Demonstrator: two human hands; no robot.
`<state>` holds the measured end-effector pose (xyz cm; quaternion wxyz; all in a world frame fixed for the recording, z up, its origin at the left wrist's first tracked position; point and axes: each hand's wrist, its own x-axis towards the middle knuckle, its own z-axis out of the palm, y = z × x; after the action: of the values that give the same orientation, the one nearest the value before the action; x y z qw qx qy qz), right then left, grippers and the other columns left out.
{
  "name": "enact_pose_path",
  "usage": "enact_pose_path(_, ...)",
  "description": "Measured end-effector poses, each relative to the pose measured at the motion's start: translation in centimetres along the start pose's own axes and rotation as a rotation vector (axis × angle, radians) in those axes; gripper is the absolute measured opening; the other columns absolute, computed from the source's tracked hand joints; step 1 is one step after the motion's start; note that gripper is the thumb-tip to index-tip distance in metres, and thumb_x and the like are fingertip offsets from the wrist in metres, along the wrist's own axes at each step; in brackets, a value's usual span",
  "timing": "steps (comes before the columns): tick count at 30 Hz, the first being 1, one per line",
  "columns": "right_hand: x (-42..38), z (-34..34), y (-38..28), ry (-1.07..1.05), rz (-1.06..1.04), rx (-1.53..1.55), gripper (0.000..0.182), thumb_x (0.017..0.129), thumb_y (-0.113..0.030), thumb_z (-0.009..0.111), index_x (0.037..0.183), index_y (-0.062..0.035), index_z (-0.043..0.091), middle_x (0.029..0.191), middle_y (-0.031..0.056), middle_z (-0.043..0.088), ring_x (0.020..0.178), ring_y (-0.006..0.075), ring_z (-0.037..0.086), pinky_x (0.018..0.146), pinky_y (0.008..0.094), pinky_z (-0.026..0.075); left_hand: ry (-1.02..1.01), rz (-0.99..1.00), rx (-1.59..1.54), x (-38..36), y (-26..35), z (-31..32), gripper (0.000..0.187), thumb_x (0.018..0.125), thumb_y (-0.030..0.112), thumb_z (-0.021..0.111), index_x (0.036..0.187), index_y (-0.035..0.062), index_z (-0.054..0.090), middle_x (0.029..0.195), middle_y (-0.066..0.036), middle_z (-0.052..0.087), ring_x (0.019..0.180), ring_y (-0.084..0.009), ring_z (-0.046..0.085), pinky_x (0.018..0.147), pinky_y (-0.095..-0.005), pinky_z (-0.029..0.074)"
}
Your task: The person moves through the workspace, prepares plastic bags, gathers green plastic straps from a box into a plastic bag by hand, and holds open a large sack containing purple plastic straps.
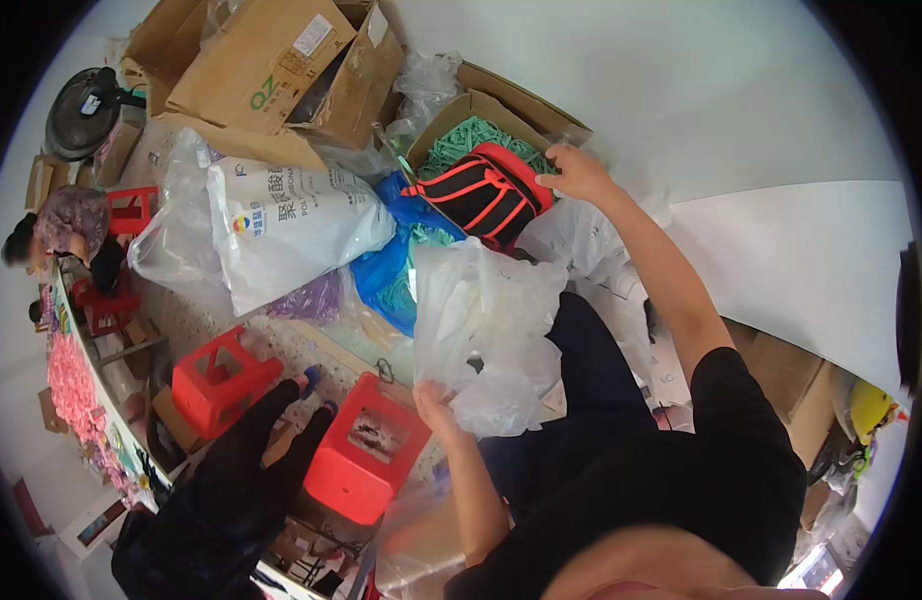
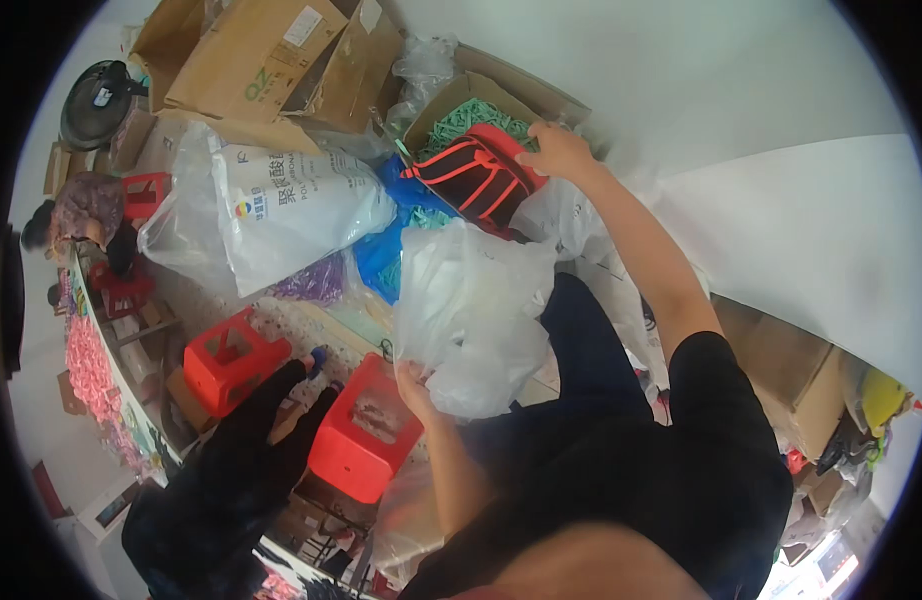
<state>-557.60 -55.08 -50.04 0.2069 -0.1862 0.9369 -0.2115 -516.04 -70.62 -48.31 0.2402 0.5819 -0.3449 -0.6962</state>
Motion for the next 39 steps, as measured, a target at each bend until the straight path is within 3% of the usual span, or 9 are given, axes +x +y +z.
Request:
enact_pose_path(10,9.0,13.5,6.0,-0.121,0.162,-0.222,0.107,0.053,-0.061,0.073,0.133,0.0004,0.036,0.135,0.0200,0.038,0.118,0.0333,0.047,0.094,0.0418,0.042,-0.106,0.181,0.304,12.8,-3.7,-0.3,0.021,0.087,0.023,0.055,0.097,0.0053,0.051,0.084,-0.005,0.054,0.069,-0.0123,0.054,0.052,-0.0243,0.046)
enact_pose_path(15,10.3,17.4,7.3,-0.120,-0.059,0.140,0.096,0.058,-0.055,0.073,0.129,-0.0010,0.040,0.119,0.0210,0.053,0.109,0.0339,0.053,0.089,0.0412,0.044,-0.183,0.141,0.009,18.3,-8.0,-2.0,0.024,0.086,0.028,0.055,0.092,0.0054,0.052,0.077,-0.002,0.052,0.061,-0.0083,0.050,0.044,-0.0215,0.042)
enact_pose_path(19,6.9,19.8,4.3,-0.092,-0.180,-0.052,0.069,0.067,-0.043,0.069,0.120,-0.0043,0.046,0.100,0.0202,0.061,0.095,0.0373,0.058,0.080,0.0432,0.046,-0.089,0.112,-0.293,13.8,-7.5,4.0,0.037,0.092,0.033,0.047,0.109,0.0001,0.054,0.089,-0.008,0.057,0.079,-0.0143,0.056,0.067,-0.0241,0.047)
enact_pose_path(23,5.2,24.8,5.6,0.165,-0.377,0.036,0.041,0.074,-0.032,0.063,0.107,-0.0089,0.055,0.091,0.0154,0.063,0.086,0.0349,0.060,0.072,0.0444,0.047,-0.015,0.876,0.156,17.1,-12.3,2.2,0.034,0.092,0.018,0.050,0.122,0.0024,0.048,0.092,-0.010,0.056,0.082,-0.0152,0.055,0.068,-0.0254,0.047)
enact_pose_path(28,8.3,20.1,5.8,0.377,-0.217,0.369,0.030,0.072,-0.030,0.070,0.088,-0.0061,0.061,0.082,0.0136,0.062,0.077,0.0331,0.059,0.068,0.0415,0.045,-0.069,0.696,0.218,17.7,-12.4,-1.9,0.038,0.091,0.013,0.051,0.127,0.0049,0.043,0.089,-0.007,0.054,0.070,-0.0119,0.050,0.062,-0.0228,0.043)
enact_pose_path(30,10.5,17.4,5.1,0.647,-0.405,0.435,0.032,0.070,-0.028,0.071,0.087,-0.0030,0.060,0.077,0.0146,0.062,0.073,0.0309,0.059,0.067,0.0405,0.045,-0.072,0.601,0.174,17.7,-12.6,-3.2,0.040,0.091,0.013,0.052,0.129,0.0060,0.041,0.091,-0.008,0.054,0.070,-0.0120,0.050,0.062,-0.0233,0.043)
enact_pose_path(32,10.4,12.5,2.2,0.584,-0.400,0.488,0.025,0.073,-0.016,0.072,0.080,0.0010,0.055,0.066,0.0029,0.051,0.064,0.0108,0.045,0.060,0.0286,0.040,-0.059,0.595,0.168,17.5,-12.7,-3.7,0.041,0.091,0.013,0.052,0.129,0.0064,0.041,0.095,-0.009,0.054,0.074,-0.0133,0.051,0.065,-0.0241,0.044)
enact_pose_path(37,11.9,5.0,-0.1,0.543,-0.481,0.112,0.029,0.070,-0.024,0.067,0.089,-0.0016,0.063,0.081,0.0232,0.063,0.077,0.0285,0.063,0.069,0.0415,0.048,-0.024,0.720,0.189,15.9,-12.3,-3.4,0.043,0.090,0.012,0.054,0.130,0.0073,0.040,0.106,-0.012,0.052,0.085,-0.0167,0.053,0.071,-0.0262,0.045)
enact_pose_path(39,14.8,4.8,2.1,0.624,-0.546,-0.127,0.025,0.073,-0.020,0.066,0.087,-0.0005,0.060,0.076,0.0195,0.063,0.071,0.0267,0.062,0.066,0.0381,0.048,-0.017,0.739,0.183,15.2,-12.1,-3.5,0.043,0.089,0.012,0.054,0.130,0.0077,0.040,0.110,-0.013,0.052,0.089,-0.0180,0.054,0.073,-0.0270,0.046)
